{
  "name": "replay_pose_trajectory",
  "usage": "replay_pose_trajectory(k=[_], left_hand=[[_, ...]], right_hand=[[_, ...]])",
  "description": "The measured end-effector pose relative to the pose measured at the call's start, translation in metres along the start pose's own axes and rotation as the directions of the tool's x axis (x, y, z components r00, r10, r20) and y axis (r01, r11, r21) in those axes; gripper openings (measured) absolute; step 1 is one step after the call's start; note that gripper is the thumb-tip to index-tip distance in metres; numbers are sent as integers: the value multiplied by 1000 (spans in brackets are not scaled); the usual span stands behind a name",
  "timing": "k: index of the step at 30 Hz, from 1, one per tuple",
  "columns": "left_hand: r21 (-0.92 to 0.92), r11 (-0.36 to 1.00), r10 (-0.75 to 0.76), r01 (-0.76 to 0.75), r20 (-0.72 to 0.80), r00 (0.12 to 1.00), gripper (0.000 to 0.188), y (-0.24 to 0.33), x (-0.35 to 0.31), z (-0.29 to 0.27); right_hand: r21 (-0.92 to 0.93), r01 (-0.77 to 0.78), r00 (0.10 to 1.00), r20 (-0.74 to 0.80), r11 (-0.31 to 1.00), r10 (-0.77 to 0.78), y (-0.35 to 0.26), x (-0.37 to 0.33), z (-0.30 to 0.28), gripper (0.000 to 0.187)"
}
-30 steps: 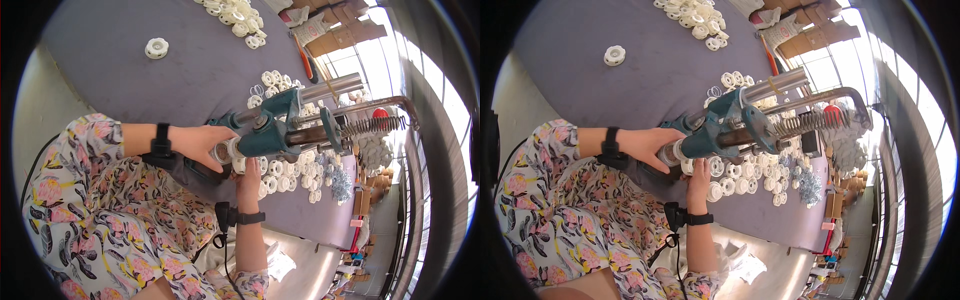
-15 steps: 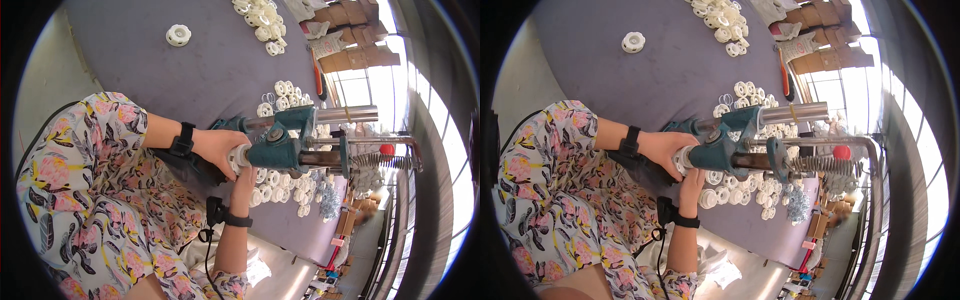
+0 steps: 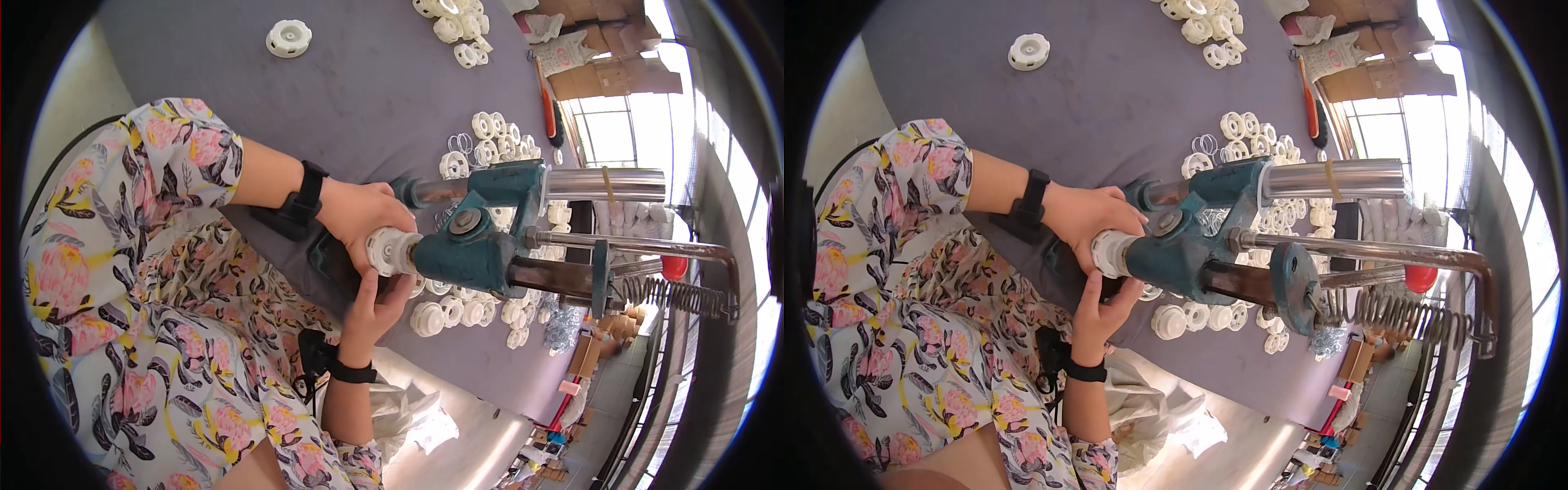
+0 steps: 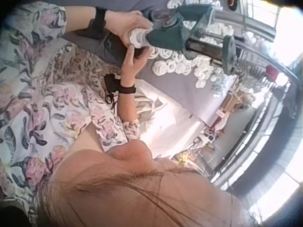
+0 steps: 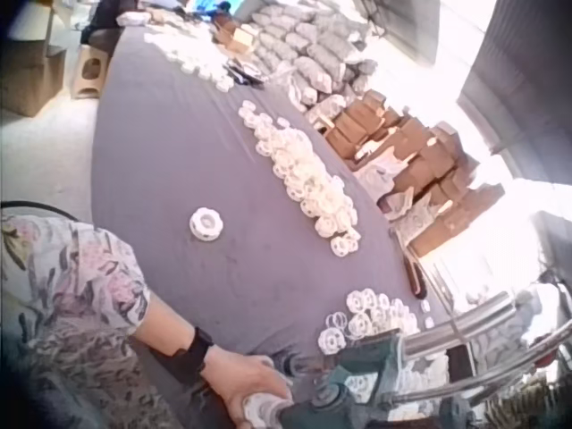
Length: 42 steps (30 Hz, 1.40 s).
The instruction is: The person places a plastic part into the machine, adds a spring and another plastic part, then pulls the lever to join them. They remove the assembled unit, place it on the table, and repeat the process.
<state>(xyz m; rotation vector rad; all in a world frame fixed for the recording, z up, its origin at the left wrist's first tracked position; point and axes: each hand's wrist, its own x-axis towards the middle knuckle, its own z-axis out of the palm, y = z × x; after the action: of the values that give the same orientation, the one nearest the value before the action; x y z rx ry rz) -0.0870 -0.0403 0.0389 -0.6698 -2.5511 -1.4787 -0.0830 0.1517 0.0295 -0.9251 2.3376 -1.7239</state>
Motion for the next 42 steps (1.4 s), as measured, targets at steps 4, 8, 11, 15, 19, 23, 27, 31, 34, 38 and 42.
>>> replay_pose_trajectory(k=[4,8,11,15,19,23,27,31,34,38,42], left_hand=[[-23,999,28,-27,53,998,63,1,3,-5],[50,997,57,-58,5,998,67,-2,-4,-2],[105,993,55,-46,-89,995,71,-8,-12,2],[137,989,62,-50,-88,994,74,1,5,8],[144,990,6,11,-117,993,75,-10,-10,5],[127,992,29,-17,-89,996,75,-6,1,8],[94,995,47,-37,-109,993,74,-15,7,13],[91,995,46,-36,-109,993,74,-14,0,11],[72,997,2,5,-97,995,75,-16,-8,5],[76,997,20,-14,-73,997,75,-18,5,5],[68,998,-4,8,-66,998,75,-26,5,8]], right_hand=[[1,-9,999,-41,1000,9,-9,-9,6,48],[165,-38,990,-128,986,60,-5,-10,-5,47],[-12,33,912,-409,999,-34,-10,14,-35,46],[-247,608,622,-443,755,-646,-53,81,-132,53],[99,482,802,-450,871,-392,-141,161,-136,54],[538,227,970,-48,812,-239,-195,197,-163,45],[633,252,726,376,732,-576,-188,182,-227,35],[-416,601,649,-244,682,-721,-179,35,-144,25],[-230,451,892,79,862,-445,-148,-38,-127,33],[-109,-3,999,-46,994,-2,-114,-95,-90,45],[67,-560,828,81,826,555,-145,-36,-86,62]])
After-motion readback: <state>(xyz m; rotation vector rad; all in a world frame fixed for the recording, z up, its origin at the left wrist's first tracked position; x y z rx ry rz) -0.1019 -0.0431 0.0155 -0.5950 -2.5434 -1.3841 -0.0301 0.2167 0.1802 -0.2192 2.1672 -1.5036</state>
